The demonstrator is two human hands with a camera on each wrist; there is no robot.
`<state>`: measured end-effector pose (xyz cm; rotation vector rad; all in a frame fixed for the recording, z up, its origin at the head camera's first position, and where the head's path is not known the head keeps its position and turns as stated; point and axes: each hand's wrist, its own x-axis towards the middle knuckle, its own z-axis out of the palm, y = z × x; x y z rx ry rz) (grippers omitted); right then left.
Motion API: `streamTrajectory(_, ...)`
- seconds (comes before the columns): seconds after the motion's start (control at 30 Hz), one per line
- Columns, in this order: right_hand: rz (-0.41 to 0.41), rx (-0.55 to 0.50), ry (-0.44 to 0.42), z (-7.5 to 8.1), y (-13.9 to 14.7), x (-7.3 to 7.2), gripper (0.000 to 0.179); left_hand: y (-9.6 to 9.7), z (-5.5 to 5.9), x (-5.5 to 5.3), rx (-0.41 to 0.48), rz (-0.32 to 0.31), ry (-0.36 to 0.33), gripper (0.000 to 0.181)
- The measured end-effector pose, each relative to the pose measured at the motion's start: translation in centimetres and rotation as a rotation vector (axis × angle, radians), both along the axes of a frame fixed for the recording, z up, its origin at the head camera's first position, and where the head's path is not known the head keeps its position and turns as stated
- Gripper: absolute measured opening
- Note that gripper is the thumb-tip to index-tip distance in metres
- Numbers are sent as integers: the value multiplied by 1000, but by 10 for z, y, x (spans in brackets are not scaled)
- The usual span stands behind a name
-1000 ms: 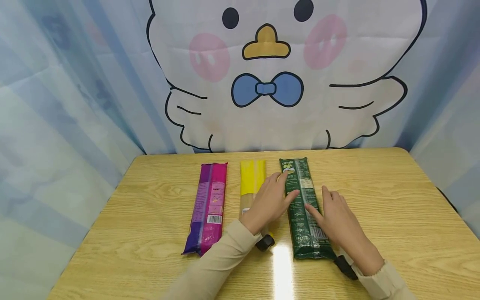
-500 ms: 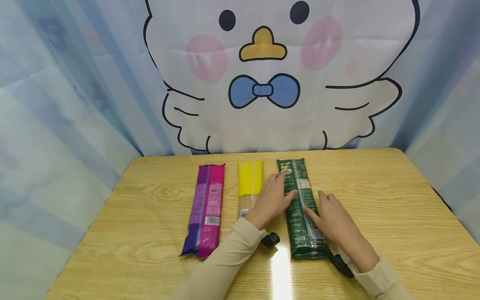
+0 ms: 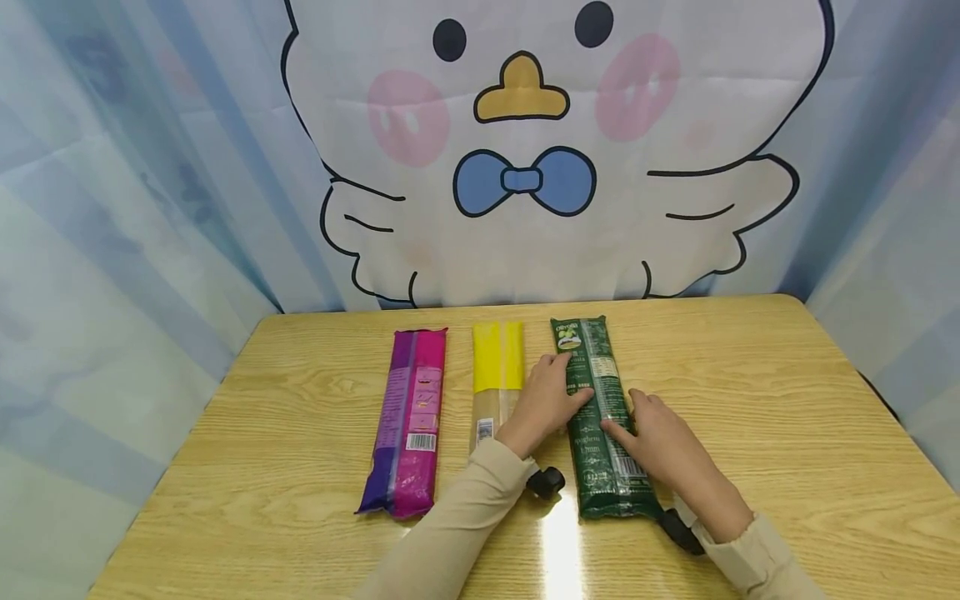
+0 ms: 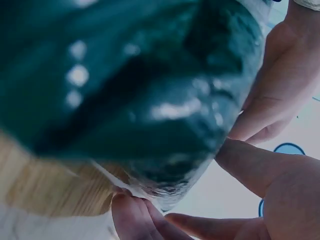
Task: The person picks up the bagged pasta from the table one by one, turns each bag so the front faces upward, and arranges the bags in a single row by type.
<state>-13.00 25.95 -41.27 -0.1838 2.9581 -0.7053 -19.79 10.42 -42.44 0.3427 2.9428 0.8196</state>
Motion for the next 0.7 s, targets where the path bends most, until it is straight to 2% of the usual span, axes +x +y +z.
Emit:
streamTrajectory(0.2,16,6,22,0,0,-1,70,0,-1,-1,35,6,-1,60)
streamTrajectory(0.4,36,-32,26,2,0,1,69,-3,-2,-3,195,28,-45,60)
streamTrajectory(0.53,63,-93,-5,3,2,3,73,-5,-2,-4,291,47,-82,59)
streamTrajectory(0.7,53,-147,-76,7,4,5,76,-8,-2,-4,352,62,-95,59)
